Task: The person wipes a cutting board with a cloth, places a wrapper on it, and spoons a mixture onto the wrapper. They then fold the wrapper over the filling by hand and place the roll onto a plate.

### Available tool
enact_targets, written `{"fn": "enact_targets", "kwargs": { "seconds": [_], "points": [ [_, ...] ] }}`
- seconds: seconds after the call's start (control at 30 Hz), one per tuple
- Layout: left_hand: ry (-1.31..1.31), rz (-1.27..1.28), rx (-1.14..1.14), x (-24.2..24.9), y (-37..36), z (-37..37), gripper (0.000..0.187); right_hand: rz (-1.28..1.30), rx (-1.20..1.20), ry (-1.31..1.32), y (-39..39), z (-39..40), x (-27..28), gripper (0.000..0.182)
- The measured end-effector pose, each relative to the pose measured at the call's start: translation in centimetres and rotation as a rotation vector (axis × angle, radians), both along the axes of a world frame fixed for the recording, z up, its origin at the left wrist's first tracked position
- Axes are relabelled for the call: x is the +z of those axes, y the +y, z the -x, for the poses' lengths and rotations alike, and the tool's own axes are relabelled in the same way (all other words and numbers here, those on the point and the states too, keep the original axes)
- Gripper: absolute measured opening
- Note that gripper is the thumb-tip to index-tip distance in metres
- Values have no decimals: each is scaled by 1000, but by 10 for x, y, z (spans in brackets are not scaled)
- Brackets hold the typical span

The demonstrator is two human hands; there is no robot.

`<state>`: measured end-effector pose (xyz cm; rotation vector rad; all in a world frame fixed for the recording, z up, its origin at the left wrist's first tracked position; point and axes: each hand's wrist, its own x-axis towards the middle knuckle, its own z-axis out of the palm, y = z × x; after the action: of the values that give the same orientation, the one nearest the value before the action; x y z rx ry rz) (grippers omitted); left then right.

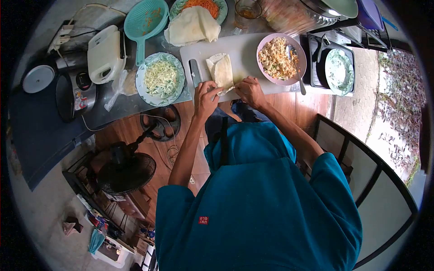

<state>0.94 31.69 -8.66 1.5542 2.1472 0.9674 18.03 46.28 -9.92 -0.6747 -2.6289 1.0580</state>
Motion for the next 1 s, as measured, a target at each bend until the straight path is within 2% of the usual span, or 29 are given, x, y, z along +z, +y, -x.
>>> {"fn": "enact_targets", "kwargs": {
  "seconds": [0.3, 0.7, 0.9, 1.0],
  "points": [
    [-40, 33, -4, -1, 3, 4, 25, -42, 48, -8, -4, 6, 1, 20],
    [-27, 16, 8, -2, -5, -1, 28, -20, 103, -155, 0, 5, 3, 21],
    [-57, -43, 67, -7, -6, -5, 24, 27, -43, 4, -5, 12, 21, 29],
    [-52, -61, 45, -18, -6, -6, 24, 59, -147, 216, 0, 0, 32, 30]
  ]
}}
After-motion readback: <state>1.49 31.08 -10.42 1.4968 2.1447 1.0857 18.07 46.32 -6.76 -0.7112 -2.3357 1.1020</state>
